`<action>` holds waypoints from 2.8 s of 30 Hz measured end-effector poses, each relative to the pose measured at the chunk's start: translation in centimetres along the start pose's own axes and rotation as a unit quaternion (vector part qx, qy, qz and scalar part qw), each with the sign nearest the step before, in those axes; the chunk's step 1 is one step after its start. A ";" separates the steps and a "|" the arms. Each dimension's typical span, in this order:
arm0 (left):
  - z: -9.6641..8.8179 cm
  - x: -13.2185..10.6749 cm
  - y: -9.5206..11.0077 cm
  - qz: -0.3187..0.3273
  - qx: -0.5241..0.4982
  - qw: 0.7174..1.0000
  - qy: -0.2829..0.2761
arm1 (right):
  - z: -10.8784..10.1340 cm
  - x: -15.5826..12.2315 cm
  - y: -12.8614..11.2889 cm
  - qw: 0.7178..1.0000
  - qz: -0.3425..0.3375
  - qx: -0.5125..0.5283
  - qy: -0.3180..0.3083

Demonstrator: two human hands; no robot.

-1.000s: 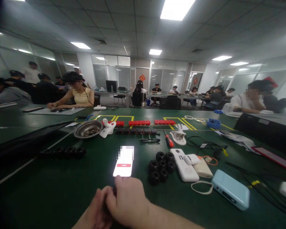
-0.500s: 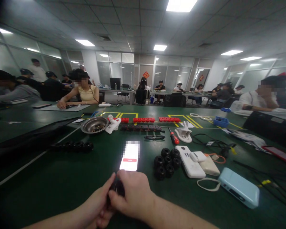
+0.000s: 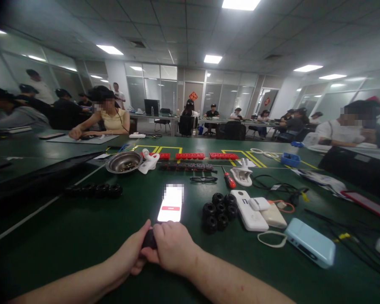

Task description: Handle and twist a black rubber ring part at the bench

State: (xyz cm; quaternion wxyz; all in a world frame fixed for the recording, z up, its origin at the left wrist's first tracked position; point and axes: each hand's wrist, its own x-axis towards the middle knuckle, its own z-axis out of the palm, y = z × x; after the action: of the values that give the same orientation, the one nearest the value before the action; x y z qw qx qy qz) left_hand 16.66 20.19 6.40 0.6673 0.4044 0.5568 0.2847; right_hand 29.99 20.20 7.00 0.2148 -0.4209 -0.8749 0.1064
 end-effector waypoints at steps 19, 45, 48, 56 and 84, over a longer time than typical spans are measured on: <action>-0.4 0.4 -0.6 0.077 -0.064 0.994 0.033 | -0.6 -1.0 0.3 0.995 0.020 0.086 0.055; -1.0 1.6 -1.0 0.072 -0.033 0.996 -0.036 | -1.5 -1.1 0.5 0.997 0.060 0.040 0.003; -1.0 1.5 -0.9 0.102 -0.037 0.991 -0.077 | -1.8 -1.1 0.5 0.999 0.005 0.032 -0.013; -0.9 0.6 -0.6 0.036 -0.139 0.980 -0.141 | -1.9 -1.0 0.2 0.997 -0.007 0.042 0.071; -0.3 -1.0 -1.6 -0.059 -0.309 0.918 -0.241 | -1.3 -1.9 -0.7 0.989 -0.039 0.069 0.128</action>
State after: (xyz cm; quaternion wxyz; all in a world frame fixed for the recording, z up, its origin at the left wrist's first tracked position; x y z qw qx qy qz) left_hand 16.06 18.57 5.54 0.8885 0.2010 0.2868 0.2965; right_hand 31.13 18.24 7.84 0.3577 -0.3805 -0.8465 0.1034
